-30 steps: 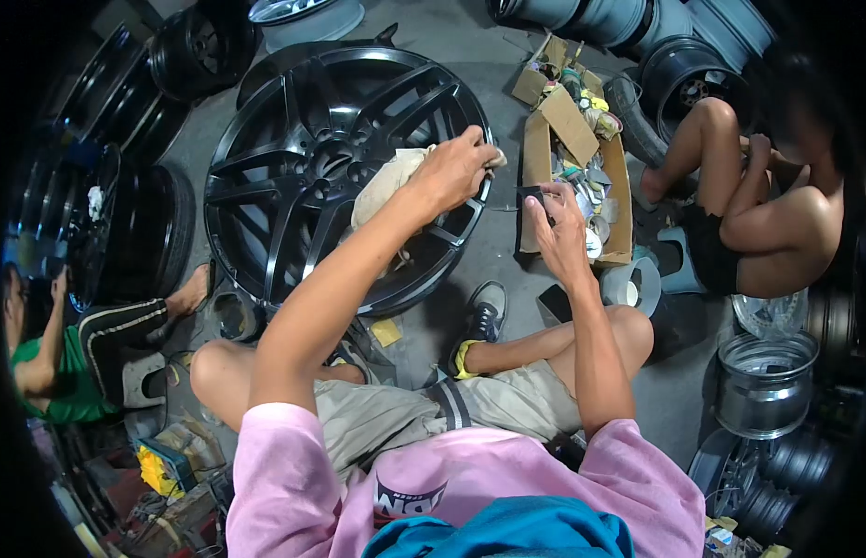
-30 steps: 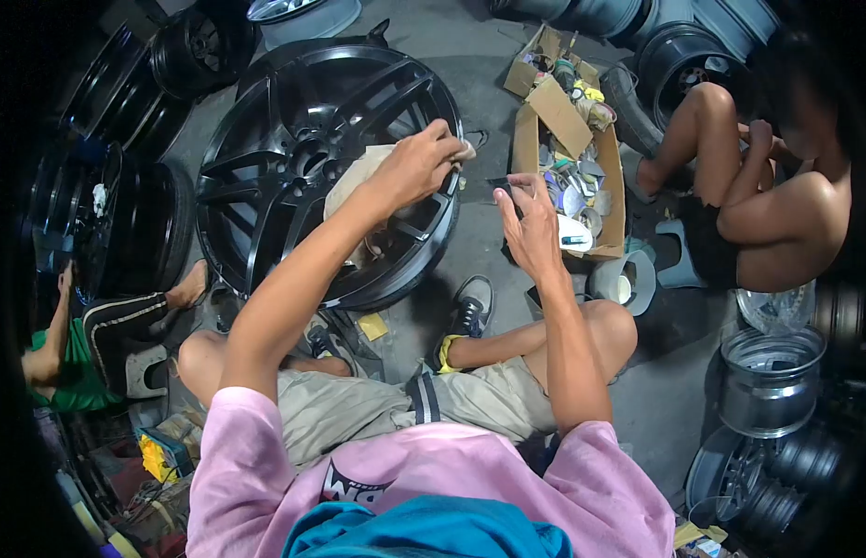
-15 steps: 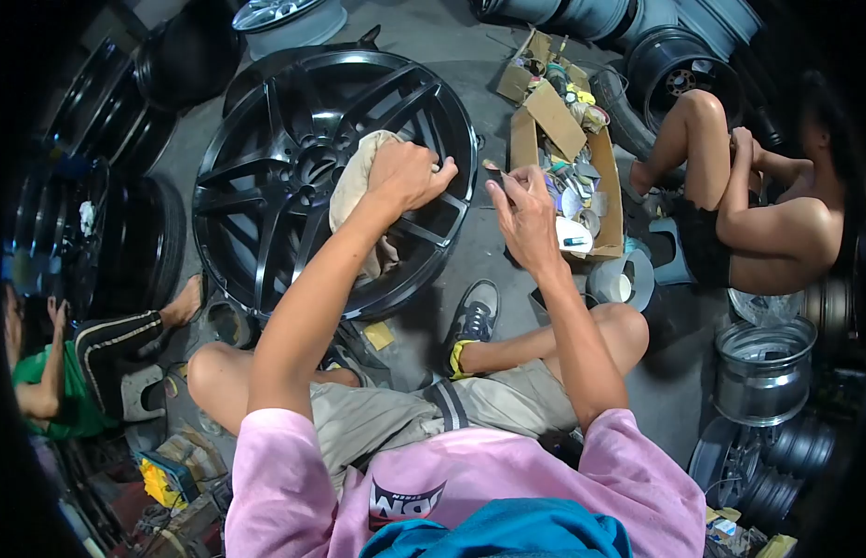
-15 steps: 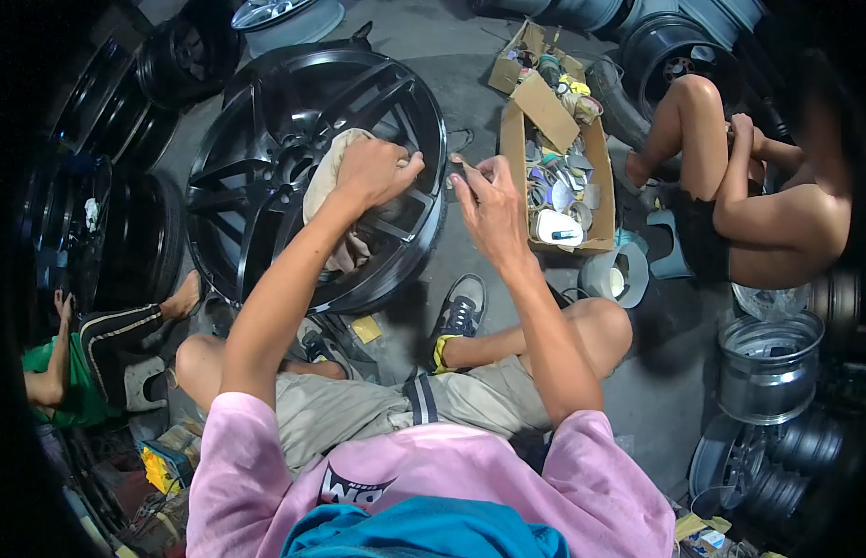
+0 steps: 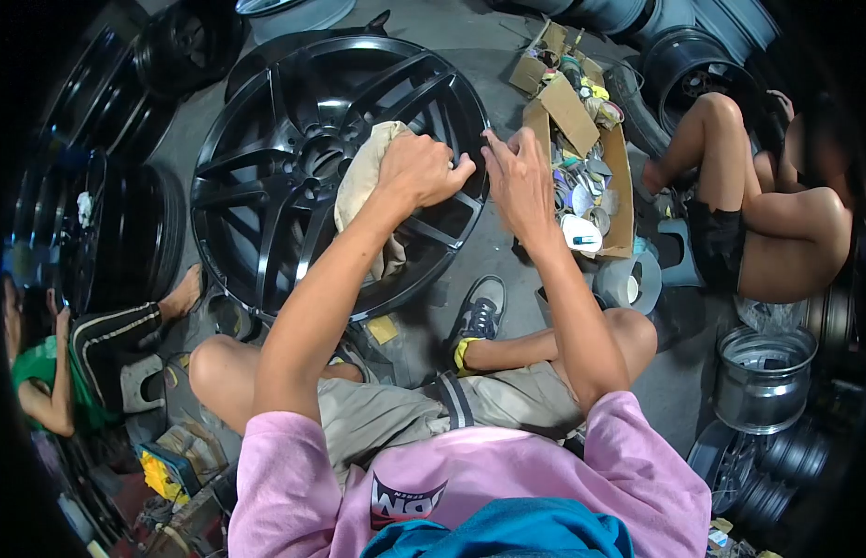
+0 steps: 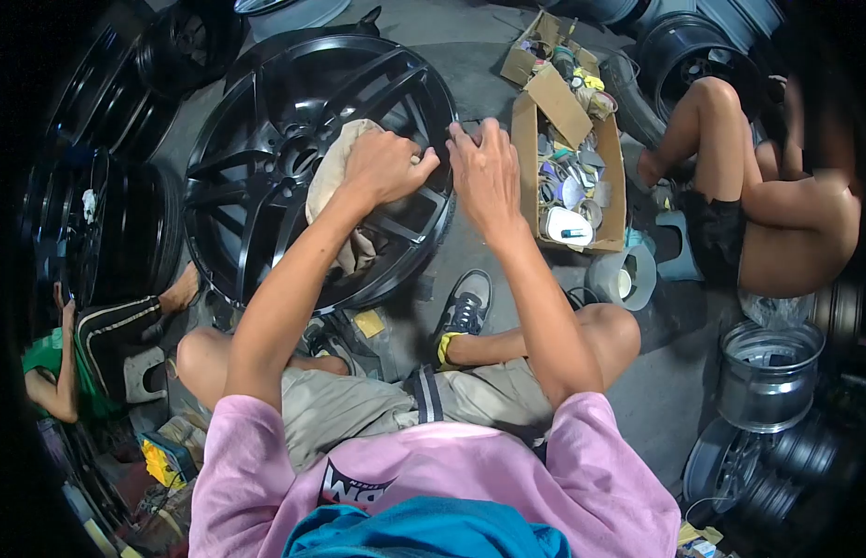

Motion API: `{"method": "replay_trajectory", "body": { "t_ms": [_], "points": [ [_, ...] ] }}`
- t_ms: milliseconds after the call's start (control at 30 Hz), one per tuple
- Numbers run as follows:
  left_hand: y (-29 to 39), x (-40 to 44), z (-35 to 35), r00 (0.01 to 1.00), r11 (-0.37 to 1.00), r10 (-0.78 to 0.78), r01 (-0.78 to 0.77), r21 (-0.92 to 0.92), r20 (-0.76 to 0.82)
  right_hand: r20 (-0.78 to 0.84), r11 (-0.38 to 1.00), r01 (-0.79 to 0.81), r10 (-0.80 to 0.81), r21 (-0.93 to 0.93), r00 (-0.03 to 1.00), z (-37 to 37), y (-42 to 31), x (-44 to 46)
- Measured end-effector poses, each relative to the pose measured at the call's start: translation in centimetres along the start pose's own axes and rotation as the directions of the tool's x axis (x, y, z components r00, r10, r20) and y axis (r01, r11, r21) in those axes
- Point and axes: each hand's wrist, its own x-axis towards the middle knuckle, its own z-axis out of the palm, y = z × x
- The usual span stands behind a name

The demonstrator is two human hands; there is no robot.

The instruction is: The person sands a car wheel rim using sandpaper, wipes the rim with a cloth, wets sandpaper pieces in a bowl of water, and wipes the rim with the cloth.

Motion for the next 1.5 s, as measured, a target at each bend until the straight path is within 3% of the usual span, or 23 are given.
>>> {"method": "replay_trajectory", "body": {
  "t_ms": [200,667,933,1067,1200,1400,1467,1500],
  "points": [
    [-0.2,0.2,-0.3,0.998,0.999,-0.025,0.026,-0.019,0.058,0.074,0.998,0.027,-0.023,-0.053,0.997,-1.0,-0.5,-0.7],
    [0.1,0.0,-0.3,0.996,0.999,-0.036,0.038,-0.029,0.077,0.016,0.980,0.117,-0.116,-0.161,0.993,0.2,0.3,1.5],
    [-0.5,-0.1,0.9,0.994,0.999,0.030,-0.033,-0.031,-0.101,0.035,0.990,0.084,-0.080,-0.115,0.996,-0.1,-0.1,0.0],
    [-0.1,0.0,0.2,1.000,0.999,-0.013,0.014,-0.037,0.017,0.017,0.983,0.090,-0.088,-0.158,0.996,1.2,0.7,2.5],
    [-0.4,-0.1,0.3,0.999,0.999,0.011,-0.014,-0.049,-0.043,0.023,0.983,0.110,-0.108,-0.147,0.994,0.3,0.1,0.1],
    [0.1,0.0,-0.1,0.996,1.000,-0.026,0.027,-0.004,0.090,0.012,0.981,0.109,-0.109,-0.162,0.994,0.2,0.4,1.6],
    [-0.5,0.0,0.8,0.997,0.999,0.026,-0.028,-0.031,-0.067,0.028,0.982,0.110,-0.107,-0.154,0.994,0.5,0.4,2.1],
    [-0.6,0.1,0.6,0.997,0.999,0.025,-0.027,-0.027,-0.073,0.024,0.986,0.090,-0.088,-0.142,0.996,0.0,-0.1,1.2]
  ]
}}
